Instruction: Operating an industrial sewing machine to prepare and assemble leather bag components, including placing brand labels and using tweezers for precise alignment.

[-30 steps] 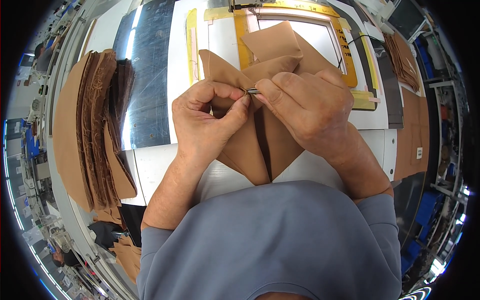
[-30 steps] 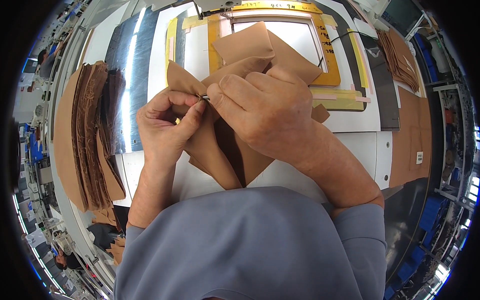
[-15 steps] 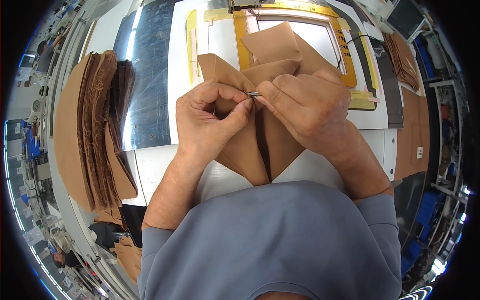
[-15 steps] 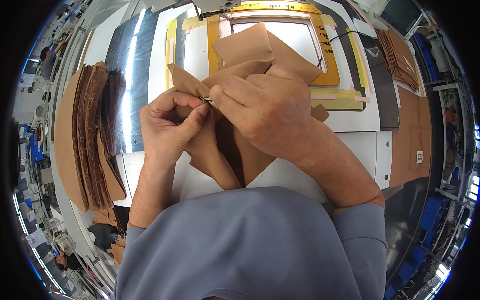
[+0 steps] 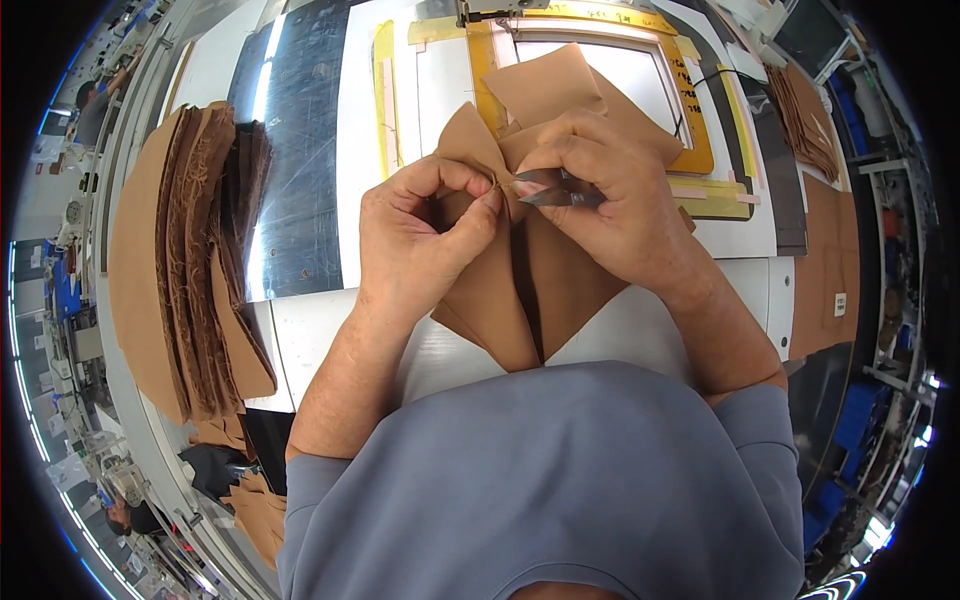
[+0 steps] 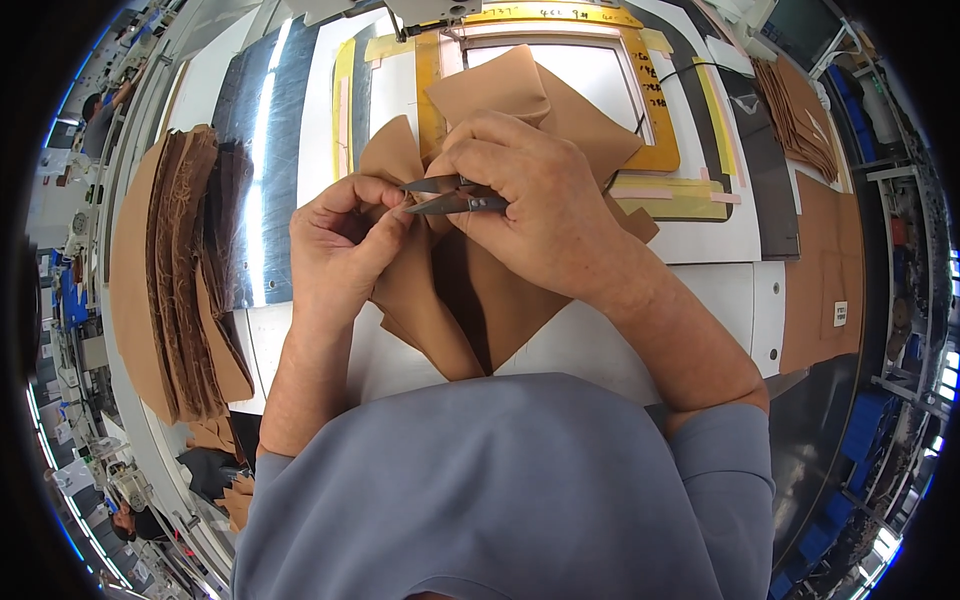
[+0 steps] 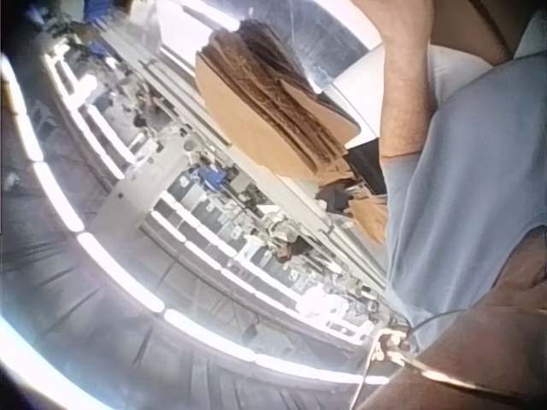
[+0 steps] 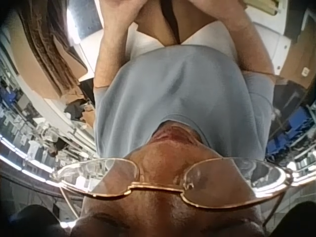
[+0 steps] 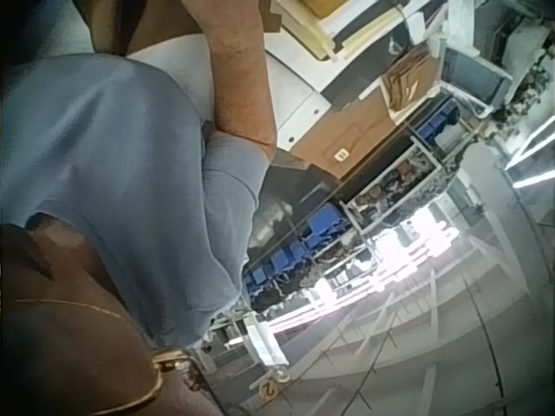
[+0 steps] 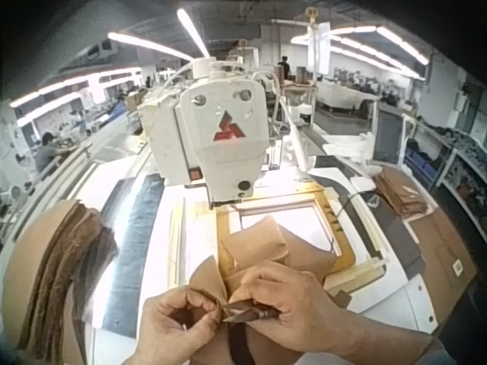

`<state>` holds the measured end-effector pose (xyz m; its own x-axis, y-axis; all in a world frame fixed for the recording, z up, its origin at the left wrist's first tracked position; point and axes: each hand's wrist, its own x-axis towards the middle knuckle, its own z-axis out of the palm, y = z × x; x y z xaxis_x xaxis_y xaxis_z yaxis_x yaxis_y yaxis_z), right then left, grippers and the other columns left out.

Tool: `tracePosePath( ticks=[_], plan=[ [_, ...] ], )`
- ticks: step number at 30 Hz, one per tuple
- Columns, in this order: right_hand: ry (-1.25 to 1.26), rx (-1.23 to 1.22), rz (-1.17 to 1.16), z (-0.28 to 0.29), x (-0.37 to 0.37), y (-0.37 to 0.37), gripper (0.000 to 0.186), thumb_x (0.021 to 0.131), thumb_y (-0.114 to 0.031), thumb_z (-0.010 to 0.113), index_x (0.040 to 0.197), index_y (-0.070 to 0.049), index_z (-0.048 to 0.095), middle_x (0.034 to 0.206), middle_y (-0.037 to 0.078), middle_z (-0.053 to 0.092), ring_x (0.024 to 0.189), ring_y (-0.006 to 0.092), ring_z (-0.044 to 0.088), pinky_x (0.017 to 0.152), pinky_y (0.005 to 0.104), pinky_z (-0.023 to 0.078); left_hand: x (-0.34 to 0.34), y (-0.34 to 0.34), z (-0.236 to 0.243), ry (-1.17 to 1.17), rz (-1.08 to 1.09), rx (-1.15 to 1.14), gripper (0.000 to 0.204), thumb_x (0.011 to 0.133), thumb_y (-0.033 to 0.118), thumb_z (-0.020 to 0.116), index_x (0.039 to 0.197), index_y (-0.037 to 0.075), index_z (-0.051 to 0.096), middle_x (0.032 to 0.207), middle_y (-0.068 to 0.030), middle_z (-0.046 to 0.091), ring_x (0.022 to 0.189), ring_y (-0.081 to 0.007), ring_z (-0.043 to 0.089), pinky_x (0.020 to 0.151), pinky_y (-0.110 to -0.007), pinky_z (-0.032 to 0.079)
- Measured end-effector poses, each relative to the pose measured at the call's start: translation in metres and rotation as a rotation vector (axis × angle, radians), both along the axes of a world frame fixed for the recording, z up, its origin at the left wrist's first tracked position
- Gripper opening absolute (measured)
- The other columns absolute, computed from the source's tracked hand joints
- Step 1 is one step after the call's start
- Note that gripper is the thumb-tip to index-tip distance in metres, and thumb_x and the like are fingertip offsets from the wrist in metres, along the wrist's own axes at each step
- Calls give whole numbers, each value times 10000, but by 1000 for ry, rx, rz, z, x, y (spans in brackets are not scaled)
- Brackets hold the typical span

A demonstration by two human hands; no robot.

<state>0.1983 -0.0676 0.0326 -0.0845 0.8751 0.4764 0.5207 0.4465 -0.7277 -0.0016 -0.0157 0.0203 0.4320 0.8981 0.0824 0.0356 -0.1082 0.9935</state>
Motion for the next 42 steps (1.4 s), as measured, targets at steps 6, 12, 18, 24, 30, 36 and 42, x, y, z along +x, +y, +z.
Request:
tracePosePath(
  ticks=[6,12,18,24,30,36,42],
  plan=[
    [-60,29,-14,0,4,3,243,762,-2,760,985,-36,669,938,70,641,775,228,666,669,336,533,-6,2,0,-70,-40,-101,43,848,48,737,864,14,716,807,-11,717,716,-46,613,677,-204,505],
    [-94,30,-40,-6,7,9,263,759,-9,757,1006,-38,668,931,66,639,783,239,661,665,345,522,-10,5,-1,-162,-85,-278,60,865,52,762,880,7,725,814,-24,717,712,-48,620,657,-202,501],
    [-257,163,-124,9,6,1,280,753,-118,808,1005,-79,694,945,43,652,755,209,646,646,339,493,-7,1,3,-115,-50,-204,55,875,42,759,896,1,729,841,-32,724,745,-58,639,690,-207,519],
    [-563,405,-153,11,4,-7,273,756,-209,826,976,-93,714,882,13,659,685,168,632,568,320,424,-7,1,3,-105,-47,-181,47,872,30,755,898,-3,734,856,-36,729,762,-64,645,720,-215,532],
    [-605,443,-179,8,3,-6,249,756,-192,821,953,-81,714,813,-1,655,678,151,630,560,327,391,-4,-2,5,-109,-46,-146,51,861,20,759,891,-12,732,873,-42,729,774,-68,644,734,-222,534],
    [-670,466,-184,7,2,-8,249,740,-191,827,942,-86,725,814,-9,660,665,133,632,568,310,377,-6,-1,4,-37,-48,-30,55,836,5,758,880,-12,729,882,-43,722,813,-72,646,753,-224,530],
    [-695,475,-180,6,2,-9,244,743,-206,826,940,-94,735,815,-18,661,614,126,601,576,306,366,-6,-3,8,-2,-65,-23,50,832,0,757,873,-8,729,895,-47,716,823,-77,650,761,-228,533]
  ],
)
